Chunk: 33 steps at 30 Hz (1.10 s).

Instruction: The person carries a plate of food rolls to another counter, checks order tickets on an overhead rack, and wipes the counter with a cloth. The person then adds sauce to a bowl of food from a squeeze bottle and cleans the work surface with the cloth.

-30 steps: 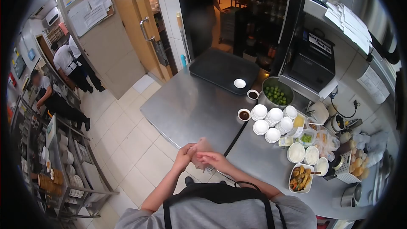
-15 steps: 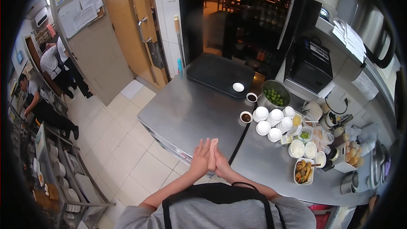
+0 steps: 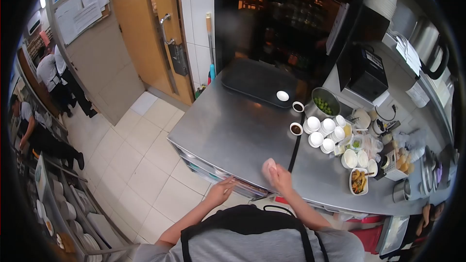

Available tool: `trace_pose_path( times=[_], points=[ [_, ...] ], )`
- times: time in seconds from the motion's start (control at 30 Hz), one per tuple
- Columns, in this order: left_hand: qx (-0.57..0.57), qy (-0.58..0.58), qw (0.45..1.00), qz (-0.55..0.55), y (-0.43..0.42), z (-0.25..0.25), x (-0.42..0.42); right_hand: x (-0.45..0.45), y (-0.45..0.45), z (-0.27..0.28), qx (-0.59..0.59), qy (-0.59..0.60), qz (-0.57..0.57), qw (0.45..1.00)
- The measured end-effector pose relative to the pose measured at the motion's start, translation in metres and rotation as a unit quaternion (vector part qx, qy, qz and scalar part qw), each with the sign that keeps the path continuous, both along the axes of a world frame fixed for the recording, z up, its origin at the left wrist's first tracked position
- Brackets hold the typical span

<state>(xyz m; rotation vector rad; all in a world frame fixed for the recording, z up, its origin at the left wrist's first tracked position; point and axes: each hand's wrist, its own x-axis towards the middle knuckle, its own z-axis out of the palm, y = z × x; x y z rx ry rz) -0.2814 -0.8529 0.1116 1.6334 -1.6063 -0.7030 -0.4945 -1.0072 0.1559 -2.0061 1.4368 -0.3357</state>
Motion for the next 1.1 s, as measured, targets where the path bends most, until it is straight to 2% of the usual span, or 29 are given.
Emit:
trace_pose_path(
  times=[0.03, 0.07, 0.1, 0.17, 0.2, 0.3, 0.37, 0.47, 0.5, 0.53, 0.57, 0.6, 0.63, 0.67, 0.7, 0.73, 0.77, 0.83, 0.87, 0.9, 0.97, 1.0, 1.07, 1.1],
  points=[
    [0.064, 0.024, 0.997, 0.032, 0.012, -0.009, 0.01, -0.008, 0.002, 0.003, -0.092, 0.008, 0.078, 0.993],
    [0.075, 0.026, 0.997, 0.024, 0.023, -0.024, 0.019, -0.014, 0.007, 0.002, -0.177, 0.017, 0.155, 0.972],
    [0.052, 0.025, 0.997, 0.049, 0.033, -0.044, 0.026, -0.017, 0.01, -0.011, -0.163, 0.019, 0.149, 0.975],
    [0.045, 0.023, 0.996, 0.067, 0.049, -0.073, 0.035, -0.015, 0.012, -0.058, -0.218, 0.163, 0.249, 0.929],
    [0.08, 0.027, 0.992, 0.097, 0.057, -0.083, 0.037, -0.008, 0.013, -0.074, -0.203, 0.163, 0.247, 0.933],
    [0.132, 0.042, 0.981, 0.139, 0.08, -0.13, 0.05, 0.031, -0.019, -0.105, -0.292, 0.172, 0.23, 0.912],
    [0.325, 0.023, 0.932, 0.155, 0.1, -0.154, 0.059, 0.059, -0.056, -0.113, -0.318, 0.172, 0.202, 0.91],
    [0.347, 0.021, 0.925, 0.157, 0.154, -0.208, 0.08, 0.1, -0.122, -0.113, -0.306, 0.18, 0.169, 0.919],
    [0.434, 0.018, 0.891, 0.132, 0.171, -0.241, 0.095, 0.113, -0.145, -0.112, -0.294, 0.183, 0.149, 0.926],
    [0.454, -0.021, 0.881, 0.129, 0.183, -0.241, 0.103, 0.125, -0.168, -0.117, -0.3, 0.179, 0.15, 0.925],
    [0.428, -0.042, 0.887, 0.171, 0.205, -0.255, 0.109, 0.138, -0.191, -0.125, -0.282, 0.189, 0.119, 0.933],
    [0.439, -0.109, 0.885, 0.112, 0.221, -0.262, 0.122, 0.153, -0.21, -0.128, -0.265, 0.195, 0.088, 0.94],
    [0.388, -0.075, 0.892, 0.219, 0.236, -0.258, 0.119, 0.168, -0.225, -0.126, -0.27, 0.185, 0.094, 0.94],
    [0.429, -0.133, 0.885, 0.122, 0.247, -0.258, 0.134, 0.183, -0.238, -0.124, -0.25, 0.19, 0.075, 0.946],
    [0.465, -0.129, 0.861, 0.164, 0.252, -0.252, 0.136, 0.198, -0.249, -0.123, -0.229, 0.198, 0.057, 0.951],
    [0.439, -0.131, 0.868, 0.192, 0.266, -0.274, 0.138, 0.214, -0.259, -0.124, -0.203, 0.176, 0.055, 0.962],
    [0.412, -0.132, 0.874, 0.219, 0.263, -0.27, 0.137, 0.231, -0.265, -0.122, -0.203, 0.172, 0.062, 0.962],
    [0.437, -0.09, 0.86, 0.25, 0.262, -0.277, 0.139, 0.27, -0.258, -0.11, -0.184, 0.178, 0.063, 0.965],
    [0.457, -0.05, 0.845, 0.272, 0.26, -0.277, 0.141, 0.289, -0.248, -0.107, -0.297, 0.146, 0.093, 0.939],
    [0.459, -0.048, 0.842, 0.279, 0.252, -0.271, 0.144, 0.31, -0.234, -0.112, -0.415, 0.159, 0.127, 0.887],
    [0.461, -0.027, 0.861, 0.213, 0.227, -0.259, 0.148, 0.337, -0.168, -0.107, -0.399, 0.037, 0.168, 0.901],
    [0.463, -0.025, 0.858, 0.22, 0.21, -0.256, 0.148, 0.345, -0.125, -0.096, -0.386, -0.004, 0.171, 0.906],
    [0.445, 0.003, 0.86, 0.25, 0.176, -0.238, 0.146, 0.337, -0.063, -0.112, -0.347, -0.138, 0.361, 0.854],
    [0.443, 0.006, 0.859, 0.255, 0.165, -0.236, 0.15, 0.341, -0.042, -0.117, -0.377, -0.137, 0.412, 0.818]
  ],
)
